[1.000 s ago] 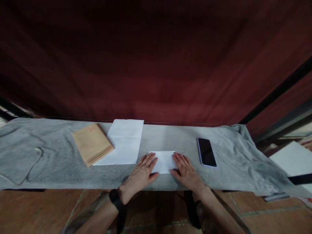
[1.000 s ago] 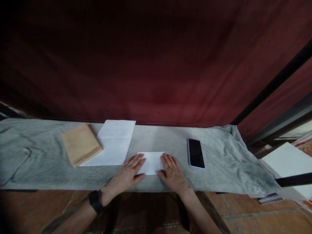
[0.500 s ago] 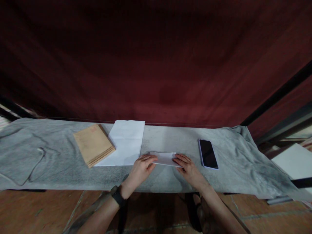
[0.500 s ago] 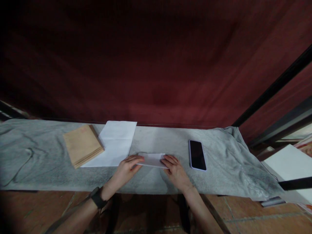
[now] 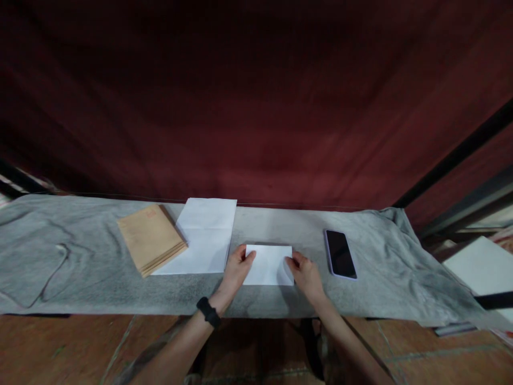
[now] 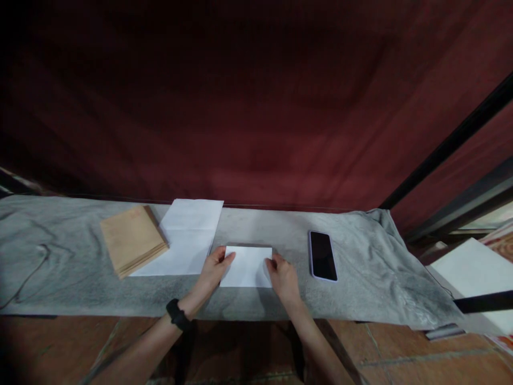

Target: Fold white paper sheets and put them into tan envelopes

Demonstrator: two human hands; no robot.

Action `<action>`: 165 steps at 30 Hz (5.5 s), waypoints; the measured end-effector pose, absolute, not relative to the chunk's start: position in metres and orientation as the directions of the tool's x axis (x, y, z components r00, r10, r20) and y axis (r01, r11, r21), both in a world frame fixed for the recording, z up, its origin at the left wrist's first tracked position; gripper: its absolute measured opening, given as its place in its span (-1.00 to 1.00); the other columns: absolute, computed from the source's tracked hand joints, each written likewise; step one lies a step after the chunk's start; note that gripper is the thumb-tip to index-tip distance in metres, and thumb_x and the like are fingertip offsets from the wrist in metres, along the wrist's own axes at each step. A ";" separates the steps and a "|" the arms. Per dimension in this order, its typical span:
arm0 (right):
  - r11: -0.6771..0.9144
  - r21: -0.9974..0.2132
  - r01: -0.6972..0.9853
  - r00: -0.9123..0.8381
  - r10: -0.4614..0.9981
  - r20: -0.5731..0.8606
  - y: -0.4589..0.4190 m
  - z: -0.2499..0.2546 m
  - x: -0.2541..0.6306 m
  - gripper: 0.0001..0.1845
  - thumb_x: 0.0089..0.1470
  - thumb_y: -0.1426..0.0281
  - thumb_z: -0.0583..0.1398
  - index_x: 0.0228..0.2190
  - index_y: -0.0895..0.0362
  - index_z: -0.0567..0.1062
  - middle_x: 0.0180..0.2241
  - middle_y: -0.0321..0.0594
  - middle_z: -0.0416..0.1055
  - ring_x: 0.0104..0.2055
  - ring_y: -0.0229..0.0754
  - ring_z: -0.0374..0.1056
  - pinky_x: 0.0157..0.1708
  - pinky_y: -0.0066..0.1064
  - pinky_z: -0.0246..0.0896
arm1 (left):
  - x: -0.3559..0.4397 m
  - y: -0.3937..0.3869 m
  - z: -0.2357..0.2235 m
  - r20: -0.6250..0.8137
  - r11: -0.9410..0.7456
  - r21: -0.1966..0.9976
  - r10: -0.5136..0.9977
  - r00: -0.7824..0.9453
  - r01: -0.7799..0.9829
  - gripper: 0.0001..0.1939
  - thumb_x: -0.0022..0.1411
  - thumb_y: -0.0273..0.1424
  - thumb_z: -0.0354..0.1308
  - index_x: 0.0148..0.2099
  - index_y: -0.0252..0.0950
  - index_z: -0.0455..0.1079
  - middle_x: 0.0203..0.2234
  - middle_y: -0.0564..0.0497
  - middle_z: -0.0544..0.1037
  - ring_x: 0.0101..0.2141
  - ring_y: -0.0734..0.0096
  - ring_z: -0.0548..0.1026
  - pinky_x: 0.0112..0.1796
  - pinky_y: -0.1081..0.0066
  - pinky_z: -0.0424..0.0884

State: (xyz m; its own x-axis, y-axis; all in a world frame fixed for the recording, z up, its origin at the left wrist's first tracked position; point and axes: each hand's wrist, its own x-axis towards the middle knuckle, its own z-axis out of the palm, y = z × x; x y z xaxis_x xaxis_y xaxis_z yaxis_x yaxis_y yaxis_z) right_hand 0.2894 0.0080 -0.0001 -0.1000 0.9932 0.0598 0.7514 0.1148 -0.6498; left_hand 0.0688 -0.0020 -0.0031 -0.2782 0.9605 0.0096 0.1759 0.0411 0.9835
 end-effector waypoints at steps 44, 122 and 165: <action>0.468 -0.060 0.882 -0.407 0.818 0.405 -0.023 -0.033 0.260 -0.34 0.37 0.15 -0.06 0.29 0.35 0.15 0.31 0.09 0.11 0.34 0.03 0.07 0.31 -0.08 -0.05 | 0.085 -0.041 -0.030 0.300 -0.198 0.081 0.939 0.166 0.977 -0.35 0.44 -0.20 -0.20 0.42 -0.50 -0.08 0.35 -0.28 0.11 0.36 0.16 0.00 0.30 0.09 0.06; 0.537 -0.060 0.842 -0.455 0.765 0.455 -0.022 -0.034 0.275 -0.32 0.39 0.19 -0.14 0.37 0.30 -0.12 0.32 0.13 0.08 0.36 0.06 0.02 0.26 0.03 0.00 | 0.077 -0.060 0.000 0.172 -0.464 0.167 0.883 0.438 0.870 -0.27 0.39 0.04 -0.14 0.42 -0.28 -0.02 0.39 -0.12 0.07 0.38 0.24 -0.07 0.32 0.13 -0.08; 0.528 -0.002 0.849 -0.483 0.778 0.402 -0.028 -0.037 0.279 -0.27 0.37 0.14 -0.07 0.36 0.32 -0.09 0.32 0.19 0.07 0.33 0.10 0.09 0.26 -0.03 0.04 | 0.058 -0.051 -0.011 0.194 -0.244 0.083 0.955 0.224 0.966 -0.23 0.41 0.05 -0.21 0.40 -0.44 0.01 0.37 -0.24 0.06 0.36 0.15 0.03 0.30 0.13 0.00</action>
State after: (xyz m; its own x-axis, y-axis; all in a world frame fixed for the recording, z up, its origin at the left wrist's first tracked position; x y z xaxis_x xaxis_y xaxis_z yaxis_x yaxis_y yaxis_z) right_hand 0.2787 -0.0284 -0.0372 -0.4832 0.7777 0.4022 0.8490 0.5283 -0.0016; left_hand 0.0582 -0.0508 -0.0107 0.2241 0.9551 0.1938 0.9663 -0.2436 0.0831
